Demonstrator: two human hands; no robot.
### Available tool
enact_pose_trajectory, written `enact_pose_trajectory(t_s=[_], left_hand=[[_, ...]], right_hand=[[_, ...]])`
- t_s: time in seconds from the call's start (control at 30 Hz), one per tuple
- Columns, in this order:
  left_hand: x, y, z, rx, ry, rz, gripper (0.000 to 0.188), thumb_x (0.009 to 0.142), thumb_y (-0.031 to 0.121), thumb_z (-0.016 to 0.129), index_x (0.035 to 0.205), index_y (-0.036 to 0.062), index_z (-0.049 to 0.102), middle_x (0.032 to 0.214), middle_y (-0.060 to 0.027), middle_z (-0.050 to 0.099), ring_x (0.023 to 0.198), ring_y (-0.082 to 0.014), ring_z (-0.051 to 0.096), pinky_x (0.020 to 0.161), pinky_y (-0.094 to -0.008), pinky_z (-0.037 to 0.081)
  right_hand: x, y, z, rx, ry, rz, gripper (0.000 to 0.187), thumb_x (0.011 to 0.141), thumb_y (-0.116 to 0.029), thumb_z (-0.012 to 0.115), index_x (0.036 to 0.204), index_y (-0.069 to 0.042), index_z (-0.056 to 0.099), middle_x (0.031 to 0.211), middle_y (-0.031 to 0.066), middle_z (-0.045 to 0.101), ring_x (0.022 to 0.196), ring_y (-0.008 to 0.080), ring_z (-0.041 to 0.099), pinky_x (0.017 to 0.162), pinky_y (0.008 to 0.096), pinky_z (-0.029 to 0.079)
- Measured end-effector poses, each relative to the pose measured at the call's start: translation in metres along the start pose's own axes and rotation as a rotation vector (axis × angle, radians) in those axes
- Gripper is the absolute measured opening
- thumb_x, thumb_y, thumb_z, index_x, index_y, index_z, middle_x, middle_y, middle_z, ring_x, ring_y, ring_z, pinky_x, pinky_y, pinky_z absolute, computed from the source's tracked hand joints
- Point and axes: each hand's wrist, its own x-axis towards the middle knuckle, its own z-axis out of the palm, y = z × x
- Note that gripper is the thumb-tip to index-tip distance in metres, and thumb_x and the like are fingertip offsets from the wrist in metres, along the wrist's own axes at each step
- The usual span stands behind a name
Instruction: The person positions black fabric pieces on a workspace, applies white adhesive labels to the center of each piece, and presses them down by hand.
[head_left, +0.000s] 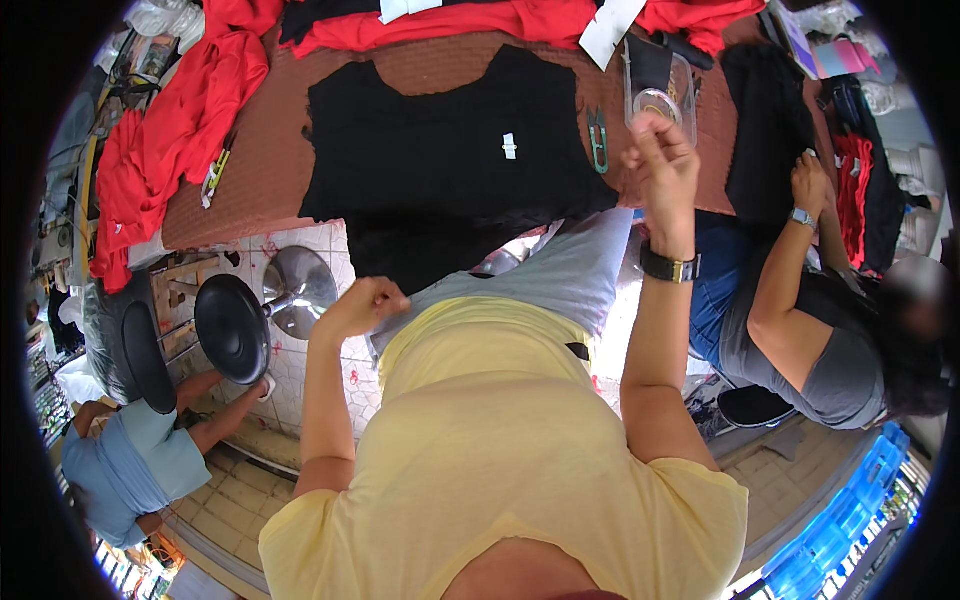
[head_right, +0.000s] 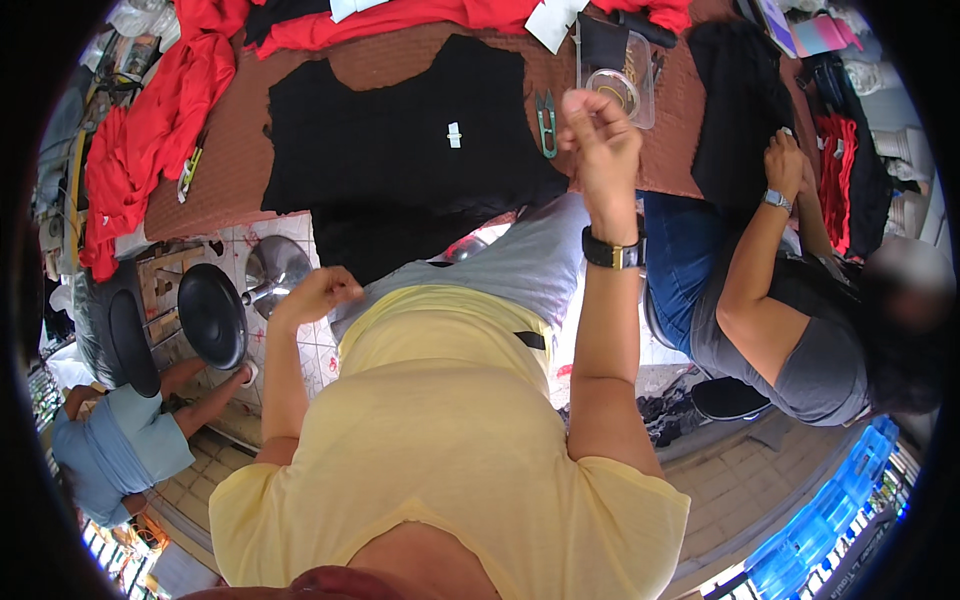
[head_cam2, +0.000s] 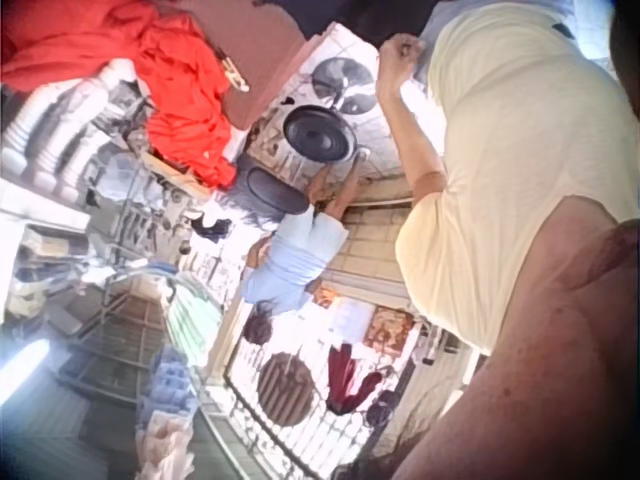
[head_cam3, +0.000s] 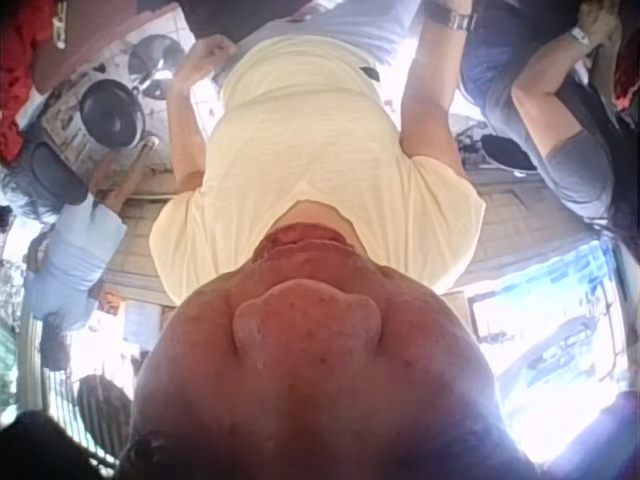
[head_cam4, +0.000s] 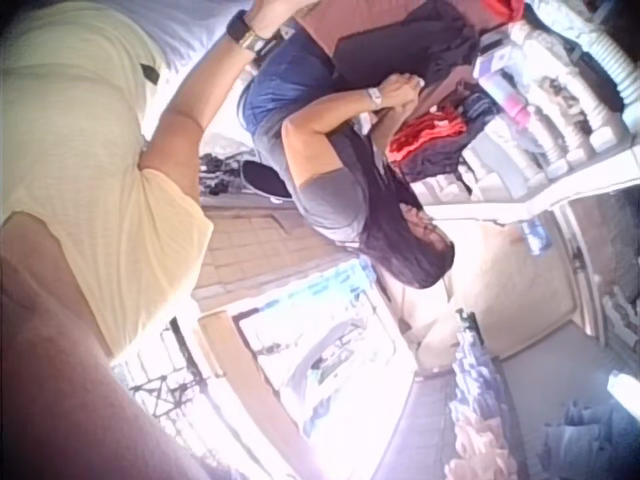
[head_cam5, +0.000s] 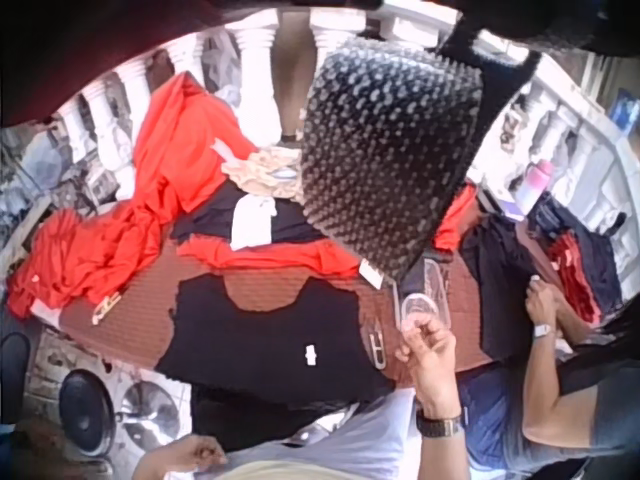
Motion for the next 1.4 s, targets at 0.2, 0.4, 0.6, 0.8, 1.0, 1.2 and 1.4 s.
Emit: enact_pose_trajectory(t_s=[0.2,0.4,0.6,0.8,1.0,1.2,1.4], left_hand=[[0.08,0.111,-0.067,0.077,0.601,0.495,0.019,0.096,0.02,0.074,0.1,0.0016,0.068,0.089,-0.006,0.065,0.082,-0.0163,0.062,0.075,-0.031,0.05],[0.189,0.131,-0.088,0.542,0.843,0.354,0.038,0.08,0.039,0.086,0.098,0.0107,0.07,0.118,-0.0112,0.059,0.123,-0.0356,0.052,0.099,-0.05,0.046],[0.198,0.135,-0.103,0.582,0.582,0.419,0.024,0.095,0.029,0.073,0.101,0.0107,0.06,0.101,-0.013,0.064,0.101,-0.0354,0.061,0.083,-0.0473,0.049],[0.201,0.198,-0.214,0.213,0.715,0.666,0.023,0.1,0.027,0.067,0.111,0.0072,0.064,0.084,-0.0068,0.066,0.087,-0.0168,0.067,0.079,-0.0346,0.052],[0.079,0.345,-0.28,-0.313,0.48,1.186,0.026,0.102,0.004,0.047,0.117,-0.0046,0.067,0.111,-0.01,0.071,0.101,-0.0157,0.068,0.097,-0.031,0.053],[0.055,0.306,-0.248,-0.241,0.239,0.888,0.019,0.096,0.006,0.067,0.114,0.0061,0.064,0.116,-0.0029,0.065,0.11,-0.0122,0.062,0.1,-0.028,0.05],[0.102,0.192,-0.156,-0.382,-0.184,0.416,0.039,0.087,-0.005,0.051,0.117,0.0012,0.076,0.122,-0.0074,0.073,0.121,-0.0163,0.061,0.112,-0.0304,0.04]], right_hand=[[-0.015,0.047,0.027,-0.788,0.067,-0.341,0.011,0.09,-0.003,0.072,0.101,-0.002,0.07,0.088,0.0118,0.068,0.074,0.027,0.066,0.069,0.0399,0.053],[-0.022,0.067,0.064,-1.265,0.101,-0.541,0.014,0.086,0.005,0.064,0.098,-0.001,0.06,0.102,0.0205,0.056,0.101,0.0415,0.055,0.088,0.0505,0.047],[-0.01,0.078,0.052,-0.857,0.001,-0.529,0.006,0.093,-0.002,0.063,0.097,0.0,0.059,0.093,0.0198,0.063,0.091,0.0405,0.061,0.081,0.048,0.048],[0.076,-0.011,0.099,-0.452,-0.013,-0.617,0.017,0.099,-0.014,0.068,0.1,0.001,0.061,0.087,0.0123,0.068,0.08,0.0227,0.064,0.077,0.0372,0.051],[0.141,-0.127,0.143,-0.349,0.143,-1.072,0.017,0.098,-0.015,0.069,0.099,0.001,0.062,0.086,0.0104,0.069,0.08,0.0196,0.064,0.078,0.0348,0.051],[0.12,-0.108,0.13,-0.401,0.126,-0.929,0.016,0.098,-0.014,0.07,0.098,0.001,0.063,0.086,0.0099,0.069,0.081,0.0188,0.064,0.079,0.0336,0.051],[0.049,-0.001,0.101,-0.41,-0.003,-0.509,0.012,0.097,-0.012,0.07,0.098,0.0,0.065,0.088,0.0093,0.071,0.084,0.0174,0.066,0.079,0.0318,0.052]])
